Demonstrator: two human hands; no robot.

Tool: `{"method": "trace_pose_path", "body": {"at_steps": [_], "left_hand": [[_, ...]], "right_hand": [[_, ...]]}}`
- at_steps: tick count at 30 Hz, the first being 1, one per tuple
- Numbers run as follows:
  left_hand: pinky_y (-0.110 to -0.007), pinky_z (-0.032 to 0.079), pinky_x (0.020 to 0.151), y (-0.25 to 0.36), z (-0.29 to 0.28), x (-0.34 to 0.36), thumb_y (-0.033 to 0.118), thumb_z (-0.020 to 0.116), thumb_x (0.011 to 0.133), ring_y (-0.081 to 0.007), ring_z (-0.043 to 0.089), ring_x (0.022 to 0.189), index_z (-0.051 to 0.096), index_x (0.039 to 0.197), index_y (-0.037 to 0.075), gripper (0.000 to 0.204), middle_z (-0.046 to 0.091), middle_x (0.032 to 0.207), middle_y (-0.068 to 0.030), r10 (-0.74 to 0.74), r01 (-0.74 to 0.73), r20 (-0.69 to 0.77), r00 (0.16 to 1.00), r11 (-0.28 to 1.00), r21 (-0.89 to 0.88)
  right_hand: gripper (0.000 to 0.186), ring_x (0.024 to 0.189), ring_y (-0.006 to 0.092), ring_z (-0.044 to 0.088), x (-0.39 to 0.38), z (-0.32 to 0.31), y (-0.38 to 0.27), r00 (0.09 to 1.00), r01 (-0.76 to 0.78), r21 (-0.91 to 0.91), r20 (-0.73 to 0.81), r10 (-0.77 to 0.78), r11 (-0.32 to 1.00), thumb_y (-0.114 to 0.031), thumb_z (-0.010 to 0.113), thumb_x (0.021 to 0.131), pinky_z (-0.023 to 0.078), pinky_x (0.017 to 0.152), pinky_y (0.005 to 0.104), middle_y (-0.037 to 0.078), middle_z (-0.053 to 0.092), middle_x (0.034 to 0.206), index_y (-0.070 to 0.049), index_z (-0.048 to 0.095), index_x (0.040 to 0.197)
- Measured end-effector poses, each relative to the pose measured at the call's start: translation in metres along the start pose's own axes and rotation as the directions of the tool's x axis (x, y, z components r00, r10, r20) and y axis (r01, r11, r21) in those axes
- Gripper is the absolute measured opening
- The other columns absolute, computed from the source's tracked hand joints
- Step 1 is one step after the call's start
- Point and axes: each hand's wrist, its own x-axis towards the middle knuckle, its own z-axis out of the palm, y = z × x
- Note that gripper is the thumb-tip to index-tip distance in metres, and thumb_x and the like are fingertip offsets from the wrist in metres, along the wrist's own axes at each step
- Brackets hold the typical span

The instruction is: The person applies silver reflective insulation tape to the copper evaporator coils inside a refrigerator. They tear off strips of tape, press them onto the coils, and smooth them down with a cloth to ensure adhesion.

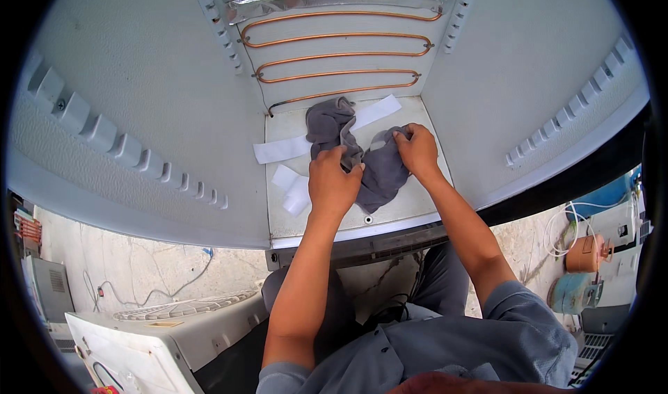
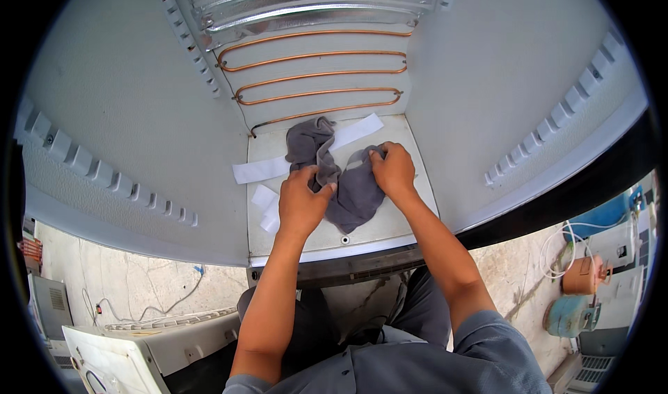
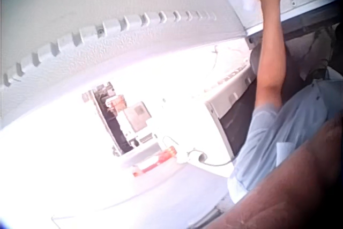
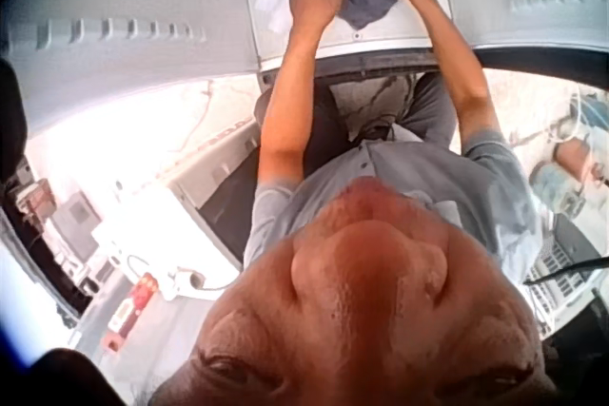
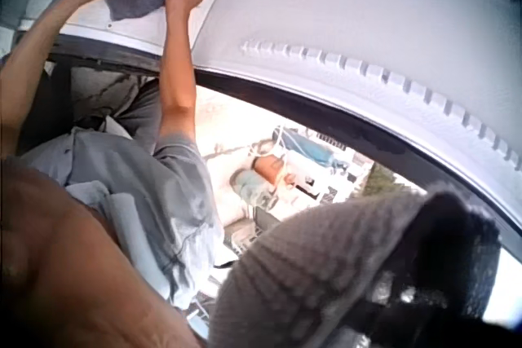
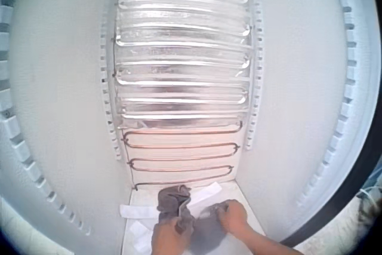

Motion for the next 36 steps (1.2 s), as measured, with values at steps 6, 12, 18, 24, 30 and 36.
{"method": "trace_pose_path", "body": {"at_steps": [6,12,18,24,30,36], "left_hand": [[-0.05,0.035,0.119,-0.009,0.046,0.006,0.022,0.088,0.075,-0.0472,0.039,0.143,0.038,0.156,0.003,0.097,0.048,0.154,-0.0226,0.221,-0.223,0.047,0.974,0.974,0.033],[-0.05,0.047,0.1,-0.001,0.054,0.018,0.017,0.078,0.086,-0.0427,0.059,0.117,0.067,0.124,0.0,0.043,0.068,0.122,-0.0201,0.092,-0.095,-0.029,0.995,0.985,-0.142],[-0.047,0.049,0.091,0.009,0.035,0.021,0.017,0.072,0.094,-0.0359,0.06,0.107,0.07,0.113,0.002,0.025,0.071,0.111,-0.015,0.059,-0.104,-0.302,0.952,0.985,-0.134],[-0.043,0.051,0.088,0.016,0.037,0.019,0.016,0.071,0.095,-0.0302,0.065,0.104,0.067,0.122,0.0,0.031,0.073,0.106,-0.0141,-0.044,-0.069,-0.236,0.971,0.89,-0.45],[-0.034,0.054,0.079,0.011,0.027,-0.003,0.016,0.071,0.096,-0.0203,0.069,0.091,0.07,0.119,-0.003,0.029,0.075,0.102,-0.0134,-0.046,0.032,-0.016,0.999,0.87,-0.492],[-0.031,0.054,0.081,0.016,0.014,-0.025,0.014,0.071,0.098,-0.0169,0.068,0.088,0.07,0.116,-0.005,0.026,0.075,0.099,-0.0124,-0.013,0.097,0.158,0.987,0.838,-0.536]], "right_hand": [[0.02,0.1,0.0318,0.057,-0.035,-0.039,-0.065,0.761,0.533,0.016,-0.445,-0.472,0.846,-0.008,0.075,0.087,0.048,0.088,0.0415,0.013,0.063,0.102,-0.002,0.079,0.106],[0.022,0.064,0.0125,0.065,-0.026,-0.078,-0.1,0.949,0.298,0.769,-0.3,-0.093,0.565,-0.015,0.069,0.1,0.053,0.057,0.0269,0.009,0.068,0.091,0.006,0.068,0.107],[0.031,0.083,0.0211,0.075,0.06,-0.126,-0.131,0.65,0.703,0.652,-0.751,0.117,0.284,-0.025,0.067,0.104,0.06,0.071,0.0303,0.01,0.071,0.095,0.004,0.063,0.114],[0.016,0.093,0.0307,0.072,0.184,-0.09,-0.087,0.303,0.69,-0.164,-0.82,-0.486,0.705,-0.017,0.074,0.093,0.058,0.081,0.0415,0.011,0.074,0.102,-0.004,0.072,0.103],[0.013,0.094,0.0319,0.066,0.21,-0.087,-0.096,0.17,0.617,-0.536,-0.625,-0.762,0.577,-0.016,0.076,0.086,0.056,0.081,0.0439,0.009,0.072,0.098,-0.008,0.075,0.096],[0.009,0.096,0.0327,0.066,0.203,-0.076,-0.119,0.246,0.618,-0.56,-0.529,-0.812,0.552,-0.009,0.072,0.086,0.056,0.081,0.0442,0.01,0.07,0.098,-0.005,0.074,0.094]]}}
